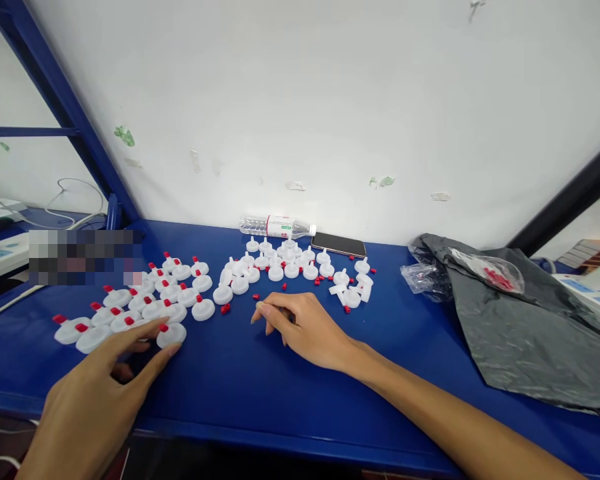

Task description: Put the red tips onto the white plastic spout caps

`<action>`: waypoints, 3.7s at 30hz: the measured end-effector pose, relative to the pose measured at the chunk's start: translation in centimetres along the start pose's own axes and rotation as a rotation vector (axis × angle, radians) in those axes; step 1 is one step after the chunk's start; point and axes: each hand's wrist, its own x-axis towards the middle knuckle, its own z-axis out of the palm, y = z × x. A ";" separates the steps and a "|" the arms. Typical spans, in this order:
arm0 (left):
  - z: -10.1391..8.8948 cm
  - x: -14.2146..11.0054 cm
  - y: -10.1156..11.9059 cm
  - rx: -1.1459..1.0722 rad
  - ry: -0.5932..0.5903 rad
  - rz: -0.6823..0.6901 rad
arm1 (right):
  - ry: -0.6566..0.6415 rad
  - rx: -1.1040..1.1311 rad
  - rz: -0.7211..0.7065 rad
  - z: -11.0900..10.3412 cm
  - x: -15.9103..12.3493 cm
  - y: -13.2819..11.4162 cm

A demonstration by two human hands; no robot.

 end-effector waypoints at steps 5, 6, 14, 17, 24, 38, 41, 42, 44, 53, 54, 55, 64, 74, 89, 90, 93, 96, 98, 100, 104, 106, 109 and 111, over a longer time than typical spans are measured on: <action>-0.1 0.3 0.1 -0.029 0.047 -0.093 | -0.012 -0.016 0.005 0.0 -0.1 0.0; -0.2 0.1 0.2 -0.055 0.049 -0.097 | -0.013 -0.013 0.008 0.0 -0.1 0.0; -3.0 -0.3 -1.3 0.015 0.440 0.109 | 0.083 -0.436 -0.225 1.1 -0.3 0.2; -2.7 1.3 -2.7 0.184 0.343 0.086 | 0.030 -0.699 -0.431 2.0 0.7 -0.3; -0.1 4.1 -3.1 0.257 0.209 0.128 | -0.100 -0.913 -0.637 4.2 5.2 -2.0; 1.1 8.7 -3.4 0.171 0.144 0.207 | -0.017 -0.935 -0.527 2.3 11.5 -3.7; 0.7 7.9 -3.2 0.139 0.191 0.231 | 0.009 -0.906 -0.457 0.8 11.4 -3.3; 0.6 7.6 -3.1 0.130 0.210 0.231 | 0.000 -0.900 -0.446 0.5 11.2 -3.1; 0.2 6.9 -2.6 0.119 0.248 0.234 | -0.025 -0.895 -0.439 0.3 11.0 -2.5; -2.5 7.1 3.3 0.056 0.188 0.562 | -0.005 -0.900 -0.431 0.2 10.1 -2.9; -2.5 7.2 4.4 0.077 0.090 0.606 | 0.005 -0.904 -0.420 0.0 9.8 -3.0; -2.5 7.1 5.3 0.100 0.002 0.644 | 0.012 -0.907 -0.405 -0.2 9.4 -3.1; 2.0 4.3 5.8 0.270 -0.215 0.636 | 0.028 -0.831 -0.214 -0.5 3.8 0.0; 2.5 7.1 5.9 0.261 -0.179 0.499 | 0.031 -0.689 -0.210 0.4 3.1 1.4; 0.6 1.0 8.2 0.158 -0.421 0.639 | 0.015 -0.581 -0.239 0.2 2.3 1.7; 1.2 0.6 8.1 0.151 -0.449 0.647 | 0.029 -0.557 -0.230 0.0 2.3 1.8; 2.6 -0.1 7.5 0.115 -0.481 0.655 | 0.083 -0.464 -0.187 -0.5 2.0 1.9; 3.4 -0.1 6.4 0.080 -0.468 0.623 | 0.162 -0.215 -0.070 -0.7 1.6 1.2; 3.6 0.1 5.8 0.055 -0.473 0.617 | 0.197 -0.004 0.007 -0.7 1.2 0.4; 3.8 0.2 5.5 0.026 -0.488 0.630 | 0.187 0.110 0.030 -0.6 0.6 -0.5; 3.8 0.3 5.2 -0.023 -0.489 0.628 | 0.114 0.135 -0.024 -0.1 -0.4 -1.4; 3.8 0.2 5.2 -0.045 -0.486 0.624 | 0.078 0.122 -0.049 0.2 -0.6 -1.2; 3.8 0.2 5.1 -0.059 -0.489 0.623 | 0.057 0.097 -0.033 0.6 -0.5 -0.5; 3.9 0.2 5.0 -0.074 -0.481 0.622 | 0.044 0.095 -0.015 0.7 -0.3 -0.3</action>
